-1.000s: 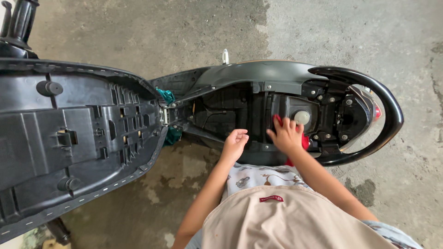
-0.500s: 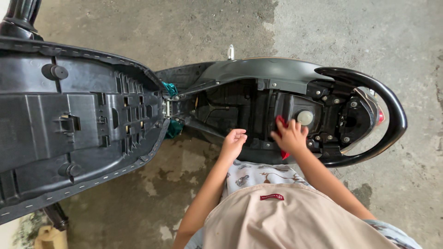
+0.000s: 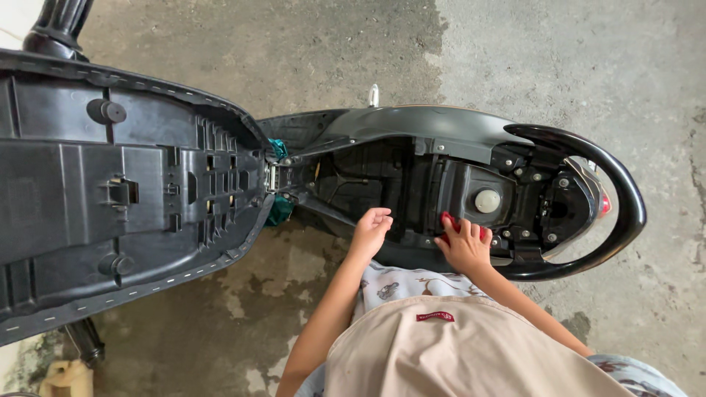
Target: The person wipes the underside of a motorcycle seat and the rear bodywork with a red cloth. The seat is lifted to access the under-seat compartment, and the person cleans around the fuel cap and rear storage area.
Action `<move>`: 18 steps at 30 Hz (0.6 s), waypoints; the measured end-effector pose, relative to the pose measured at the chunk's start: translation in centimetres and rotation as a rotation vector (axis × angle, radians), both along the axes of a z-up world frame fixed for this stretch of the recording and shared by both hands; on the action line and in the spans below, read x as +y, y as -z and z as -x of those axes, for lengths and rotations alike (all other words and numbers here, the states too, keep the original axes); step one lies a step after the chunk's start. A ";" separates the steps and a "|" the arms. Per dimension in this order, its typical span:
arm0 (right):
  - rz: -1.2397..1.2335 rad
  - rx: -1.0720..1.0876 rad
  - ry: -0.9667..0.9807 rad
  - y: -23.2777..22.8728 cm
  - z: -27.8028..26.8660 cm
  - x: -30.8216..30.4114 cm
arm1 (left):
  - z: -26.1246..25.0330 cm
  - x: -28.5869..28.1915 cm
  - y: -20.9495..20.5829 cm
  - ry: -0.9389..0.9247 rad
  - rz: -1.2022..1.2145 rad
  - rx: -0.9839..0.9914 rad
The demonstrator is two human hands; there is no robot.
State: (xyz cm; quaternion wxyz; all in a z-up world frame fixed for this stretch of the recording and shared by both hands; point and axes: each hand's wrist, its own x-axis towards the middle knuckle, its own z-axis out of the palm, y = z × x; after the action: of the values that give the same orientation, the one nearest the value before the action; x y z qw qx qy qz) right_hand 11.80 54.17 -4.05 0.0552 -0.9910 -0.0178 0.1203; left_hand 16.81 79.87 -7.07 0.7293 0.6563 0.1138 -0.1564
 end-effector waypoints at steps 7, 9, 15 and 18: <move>0.017 -0.101 0.053 1.3 -6.0 0.3 | 0.2 0.6 -0.7 -0.009 0.000 0.033; 0.048 -0.119 0.044 1.3 -7.9 -0.3 | 0.0 0.7 -0.7 -0.018 0.008 0.018; 0.114 -0.195 0.044 0.8 -11.3 -0.6 | -0.2 1.0 -2.2 0.004 -0.038 0.036; 0.139 -0.226 0.069 0.6 -11.2 -0.7 | -0.5 1.0 -2.0 0.007 -0.059 0.015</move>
State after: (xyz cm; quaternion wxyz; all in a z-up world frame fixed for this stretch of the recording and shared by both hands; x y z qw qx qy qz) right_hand 23.03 53.45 -4.67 -0.0118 -0.9997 0.0188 0.0070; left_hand 17.34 80.83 -5.02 0.7082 0.6767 0.1215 -0.1606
